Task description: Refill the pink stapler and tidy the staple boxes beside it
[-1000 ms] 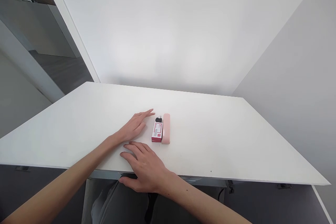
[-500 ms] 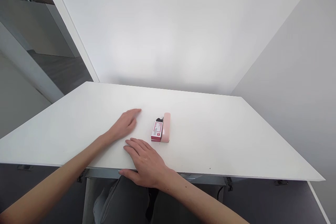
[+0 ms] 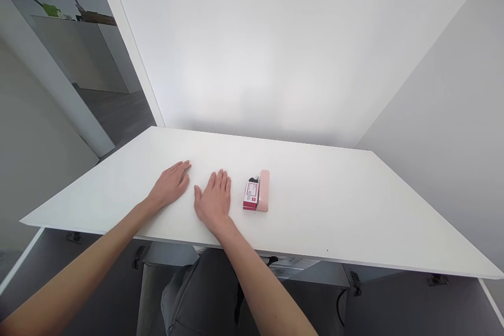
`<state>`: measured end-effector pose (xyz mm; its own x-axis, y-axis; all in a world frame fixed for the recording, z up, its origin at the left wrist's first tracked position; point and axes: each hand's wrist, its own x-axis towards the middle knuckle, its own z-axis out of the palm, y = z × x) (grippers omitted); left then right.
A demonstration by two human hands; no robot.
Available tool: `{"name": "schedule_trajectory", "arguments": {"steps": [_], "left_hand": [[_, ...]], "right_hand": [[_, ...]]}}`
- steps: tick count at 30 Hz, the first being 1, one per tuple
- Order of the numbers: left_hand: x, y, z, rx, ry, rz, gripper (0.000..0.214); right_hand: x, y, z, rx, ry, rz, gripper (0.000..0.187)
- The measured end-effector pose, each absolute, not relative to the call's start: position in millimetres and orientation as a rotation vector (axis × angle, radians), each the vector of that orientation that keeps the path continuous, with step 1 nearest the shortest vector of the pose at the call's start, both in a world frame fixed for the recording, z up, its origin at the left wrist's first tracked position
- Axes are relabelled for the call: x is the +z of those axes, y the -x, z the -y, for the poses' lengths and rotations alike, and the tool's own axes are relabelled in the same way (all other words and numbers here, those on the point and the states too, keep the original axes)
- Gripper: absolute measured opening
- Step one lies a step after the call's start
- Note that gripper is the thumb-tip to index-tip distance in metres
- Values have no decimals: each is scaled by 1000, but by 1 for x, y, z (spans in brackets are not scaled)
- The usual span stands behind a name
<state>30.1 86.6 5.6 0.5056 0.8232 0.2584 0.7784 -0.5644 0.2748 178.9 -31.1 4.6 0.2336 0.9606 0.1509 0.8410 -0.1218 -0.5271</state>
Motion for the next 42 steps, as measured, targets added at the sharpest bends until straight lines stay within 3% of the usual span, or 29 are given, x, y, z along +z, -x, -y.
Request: {"name": "schedule_trajectory", "arguments": {"steps": [9, 29, 42], "left_hand": [[6, -29, -86, 560, -2595, -1387, 55], [12, -31, -87, 464, -2615, -1453, 57], [22, -36, -86, 396, -2607, -1499, 59]], "right_hand": [[-5, -214, 19, 231, 2182, 1354, 84], [-8, -300, 61, 374, 2014, 1521, 77], [-19, -395, 97, 302, 2029, 1541, 76]]}}
